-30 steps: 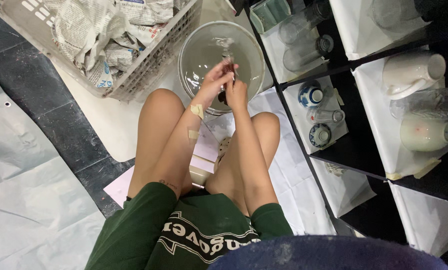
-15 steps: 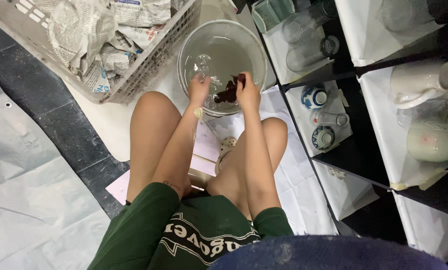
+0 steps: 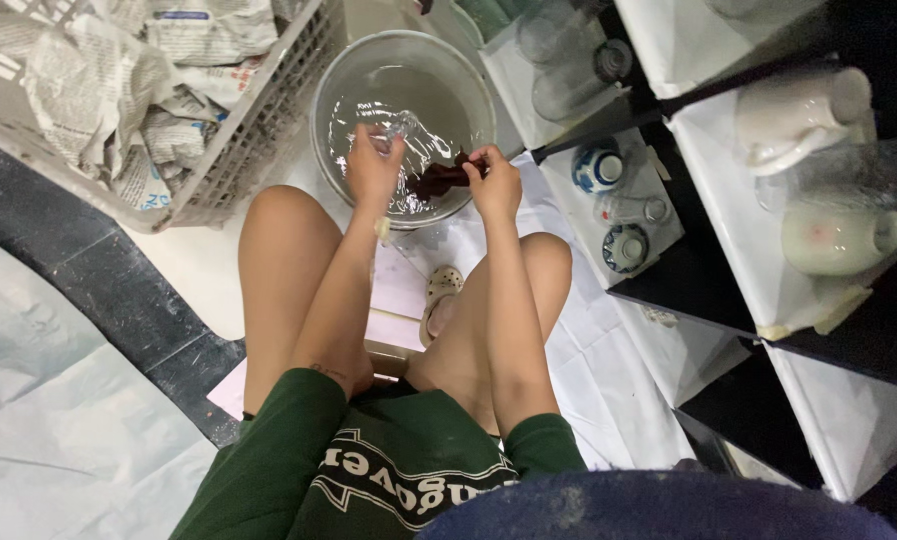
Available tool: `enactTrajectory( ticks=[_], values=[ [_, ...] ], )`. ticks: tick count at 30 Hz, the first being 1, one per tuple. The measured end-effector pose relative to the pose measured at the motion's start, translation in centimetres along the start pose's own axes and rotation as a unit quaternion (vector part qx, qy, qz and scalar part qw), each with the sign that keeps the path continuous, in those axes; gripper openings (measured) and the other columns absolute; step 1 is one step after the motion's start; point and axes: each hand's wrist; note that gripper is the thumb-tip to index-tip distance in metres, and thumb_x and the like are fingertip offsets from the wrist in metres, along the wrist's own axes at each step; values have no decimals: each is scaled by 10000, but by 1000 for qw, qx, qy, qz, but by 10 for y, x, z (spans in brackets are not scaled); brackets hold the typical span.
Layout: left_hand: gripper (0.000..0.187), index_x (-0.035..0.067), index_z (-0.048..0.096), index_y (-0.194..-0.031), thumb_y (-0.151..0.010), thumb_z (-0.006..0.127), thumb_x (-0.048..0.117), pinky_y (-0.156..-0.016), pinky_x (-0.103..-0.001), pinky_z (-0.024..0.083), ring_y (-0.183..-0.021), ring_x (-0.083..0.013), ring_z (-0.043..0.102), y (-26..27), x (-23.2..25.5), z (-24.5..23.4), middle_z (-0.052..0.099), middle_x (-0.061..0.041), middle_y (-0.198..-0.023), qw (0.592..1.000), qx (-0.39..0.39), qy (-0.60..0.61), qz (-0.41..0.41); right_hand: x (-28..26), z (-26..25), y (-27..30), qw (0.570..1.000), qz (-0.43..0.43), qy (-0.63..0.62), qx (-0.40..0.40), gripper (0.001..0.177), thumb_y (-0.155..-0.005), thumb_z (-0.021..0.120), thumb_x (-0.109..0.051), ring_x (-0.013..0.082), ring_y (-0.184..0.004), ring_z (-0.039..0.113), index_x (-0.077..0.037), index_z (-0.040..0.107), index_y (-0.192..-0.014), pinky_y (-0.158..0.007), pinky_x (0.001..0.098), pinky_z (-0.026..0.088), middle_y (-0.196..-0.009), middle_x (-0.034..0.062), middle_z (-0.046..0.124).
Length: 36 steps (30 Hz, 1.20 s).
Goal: The person sits on the floor and washes various ceramic items using a cloth and a bucket of water. They unwrap each item from newspaper, scrub it, rinse it in the bucket, and place it on a nearby shelf.
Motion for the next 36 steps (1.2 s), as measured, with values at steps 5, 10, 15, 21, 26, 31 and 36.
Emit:
enactTrajectory(
  ticks=[5, 10, 15, 21, 26, 31, 36],
  values=[
    [395, 103, 628, -1053, -893, 769, 436, -766, -436, 553, -893, -317, 746, -9, -18, 2, 767, -87, -957, 999, 25, -39, 18, 18, -33, 12, 996, 7, -12, -87, 223, -820, 834, -179, 279, -817, 736, -123, 688, -980, -726, 393, 551, -902, 84, 769],
    [462, 82, 656, -1040, -942, 728, 528, -799, -399, 556, -877, -274, 735, -59, -90, 11, 753, -112, -916, 998, 15, -35, -41, 51, -37, 18, 996, -7, -54, -70, 246, -763, 848, -170, 267, -826, 745, -128, 682, -939, -723, 384, 559, -900, 76, 769],
    [362, 174, 632, -1119, -901, 663, 461, -662, -339, 440, -810, -165, 702, -73, -91, -7, 770, 3, -954, 921, -189, 269, -207, 38, -37, 31, 995, -27, -29, -96, 243, -776, 841, -152, 290, -844, 722, -123, 678, -954, -716, 408, 544, -893, 66, 761],
    [306, 161, 636, -1077, -966, 655, 445, -812, -303, 475, -909, -117, 664, -71, -12, -36, 696, 83, -936, 753, -370, 397, -371, 27, -41, 36, 994, -19, -30, -100, 239, -767, 828, -140, 279, -862, 726, -122, 678, -952, -734, 408, 548, -898, 60, 757],
    [334, 165, 651, -1243, -1000, 673, 392, -868, -303, 418, -1016, -119, 614, -35, 67, -65, 693, 83, -1111, 746, -453, 435, -221, 24, -41, 39, 993, -19, -6, -116, 231, -781, 825, -133, 276, -880, 717, -113, 673, -954, -734, 416, 536, -904, 59, 757],
    [444, 231, 577, -1412, -986, 636, 340, -1044, -331, 427, -1154, -97, 559, 4, 159, -72, 624, 64, -1367, 774, -496, 391, -37, 33, -43, 38, 994, -25, -14, -108, 237, -750, 844, -144, 273, -861, 722, -118, 687, -925, -732, 405, 541, -885, 54, 756],
    [435, 131, 606, -1408, -1008, 726, 256, -1053, -349, 469, -1239, -160, 598, 4, 246, -6, 660, -10, -1362, 822, -386, 385, 166, 44, -42, 42, 993, -24, -31, -115, 228, -751, 838, -152, 257, -838, 736, -124, 688, -919, -731, 399, 548, -868, 40, 762]
  ],
)
Point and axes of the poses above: each hand's wrist, its own y-axis away from the middle knuckle, its own z-axis out of the palm, x = y × z
